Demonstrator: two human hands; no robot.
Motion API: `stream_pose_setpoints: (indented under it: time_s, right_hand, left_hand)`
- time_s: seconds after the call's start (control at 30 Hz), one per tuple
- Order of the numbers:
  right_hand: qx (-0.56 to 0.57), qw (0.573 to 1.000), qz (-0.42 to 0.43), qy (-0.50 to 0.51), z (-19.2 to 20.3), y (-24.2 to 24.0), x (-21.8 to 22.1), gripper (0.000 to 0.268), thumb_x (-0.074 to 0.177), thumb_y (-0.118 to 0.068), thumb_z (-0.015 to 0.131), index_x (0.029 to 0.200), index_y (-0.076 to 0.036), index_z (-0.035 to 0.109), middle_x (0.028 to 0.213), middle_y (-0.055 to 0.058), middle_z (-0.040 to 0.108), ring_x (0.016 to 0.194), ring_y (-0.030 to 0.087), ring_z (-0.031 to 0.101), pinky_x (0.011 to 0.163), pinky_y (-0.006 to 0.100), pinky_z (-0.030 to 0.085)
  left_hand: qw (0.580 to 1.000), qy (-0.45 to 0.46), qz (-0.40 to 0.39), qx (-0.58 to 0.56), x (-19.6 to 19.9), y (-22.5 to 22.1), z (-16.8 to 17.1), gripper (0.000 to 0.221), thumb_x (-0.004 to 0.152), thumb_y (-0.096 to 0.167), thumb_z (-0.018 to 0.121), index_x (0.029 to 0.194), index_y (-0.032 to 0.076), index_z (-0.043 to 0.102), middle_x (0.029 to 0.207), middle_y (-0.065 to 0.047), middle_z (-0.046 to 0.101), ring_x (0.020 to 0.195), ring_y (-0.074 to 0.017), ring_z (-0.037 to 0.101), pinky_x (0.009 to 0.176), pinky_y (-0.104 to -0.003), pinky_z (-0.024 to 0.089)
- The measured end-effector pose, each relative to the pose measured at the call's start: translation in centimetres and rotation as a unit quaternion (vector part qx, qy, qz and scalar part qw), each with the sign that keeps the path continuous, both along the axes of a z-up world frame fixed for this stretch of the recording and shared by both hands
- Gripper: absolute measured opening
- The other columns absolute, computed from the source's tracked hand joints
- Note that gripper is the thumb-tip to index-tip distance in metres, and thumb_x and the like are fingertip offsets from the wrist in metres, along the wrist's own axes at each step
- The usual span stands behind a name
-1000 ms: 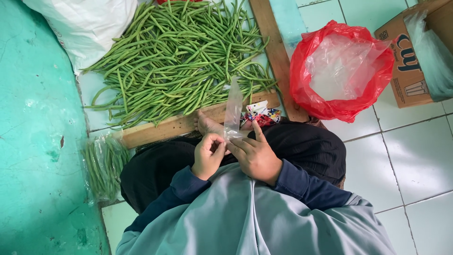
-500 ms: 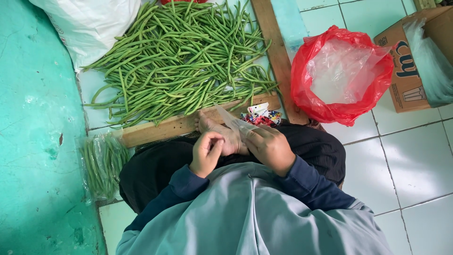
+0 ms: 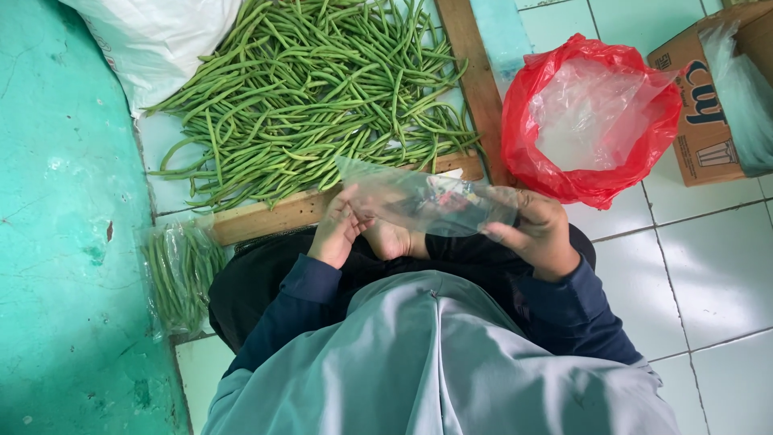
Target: Packaging green beans into small plastic bags
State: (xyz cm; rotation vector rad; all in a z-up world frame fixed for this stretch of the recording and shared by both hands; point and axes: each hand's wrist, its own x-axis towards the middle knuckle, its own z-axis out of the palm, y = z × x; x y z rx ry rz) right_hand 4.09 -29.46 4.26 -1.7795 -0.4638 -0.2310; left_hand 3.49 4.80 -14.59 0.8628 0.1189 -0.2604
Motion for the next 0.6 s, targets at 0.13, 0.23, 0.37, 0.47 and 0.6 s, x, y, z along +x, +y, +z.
stream_pose_setpoints:
  time_s: [0.13, 0.23, 0.37, 0.47, 0.6]
  right_hand:
    - [0.087, 0.993, -0.004, 0.079, -1.5, -1.2, 0.2, 0.054, 0.076, -0.005, 0.089, 0.124, 0.009, 0.069, 0.088, 0.014, 0.074, 0.081, 0.013, 0.07, 0.069, 0.028, 0.058]
    - [0.097, 0.989, -0.032, 0.107, -4.4, -3.2, 0.4, 0.055, 0.08, -0.005, 0.087, 0.129, 0.009, 0.066, 0.095, 0.016, 0.075, 0.089, 0.014, 0.07, 0.076, 0.03, 0.058]
    - [0.109, 0.987, -0.039, 0.115, -6.7, -4.5, 2.0, 0.051, 0.082, -0.007, 0.086, 0.127, 0.007, 0.067, 0.1, 0.018, 0.074, 0.091, 0.015, 0.068, 0.078, 0.034, 0.059]
    - [0.132, 0.977, -0.043, 0.164, -7.1, -1.7, 2.4, 0.047, 0.087, -0.007, 0.081, 0.129, 0.005, 0.066, 0.104, 0.017, 0.073, 0.095, 0.016, 0.067, 0.081, 0.034, 0.059]
    - [0.144, 0.946, -0.039, 0.287, -10.9, 2.9, 1.0, 0.043, 0.089, -0.001, 0.076, 0.131, 0.006, 0.067, 0.099, 0.018, 0.075, 0.089, 0.019, 0.068, 0.075, 0.032, 0.06]
  left_hand:
    - [0.998, -0.015, 0.065, 0.002, 1.0, -0.9, 1.6, 0.025, 0.095, 0.011, 0.072, 0.116, 0.002, 0.063, 0.099, -0.015, 0.074, 0.084, -0.0236, 0.077, 0.076, -0.033, 0.064]
    - [0.993, -0.022, 0.106, 0.048, 1.0, -1.1, 3.1, 0.008, 0.095, 0.005, 0.071, 0.098, 0.004, 0.064, 0.085, -0.008, 0.071, 0.074, -0.0173, 0.074, 0.07, -0.029, 0.061]
    - [0.98, -0.045, 0.146, 0.13, 0.8, -1.0, 3.8, 0.013, 0.095, 0.011, 0.075, 0.089, 0.006, 0.064, 0.074, -0.007, 0.067, 0.07, -0.0114, 0.069, 0.067, -0.022, 0.055]
    - [0.964, -0.052, 0.163, 0.202, 0.5, 0.3, 1.9, 0.018, 0.095, 0.017, 0.077, 0.087, 0.006, 0.065, 0.071, -0.01, 0.068, 0.067, -0.0138, 0.069, 0.065, -0.025, 0.056]
    - [0.936, 0.011, 0.181, 0.302, -0.9, 4.1, -2.8, 0.023, 0.098, 0.025, 0.077, 0.092, 0.005, 0.067, 0.071, -0.015, 0.07, 0.066, -0.0213, 0.072, 0.066, -0.033, 0.063]
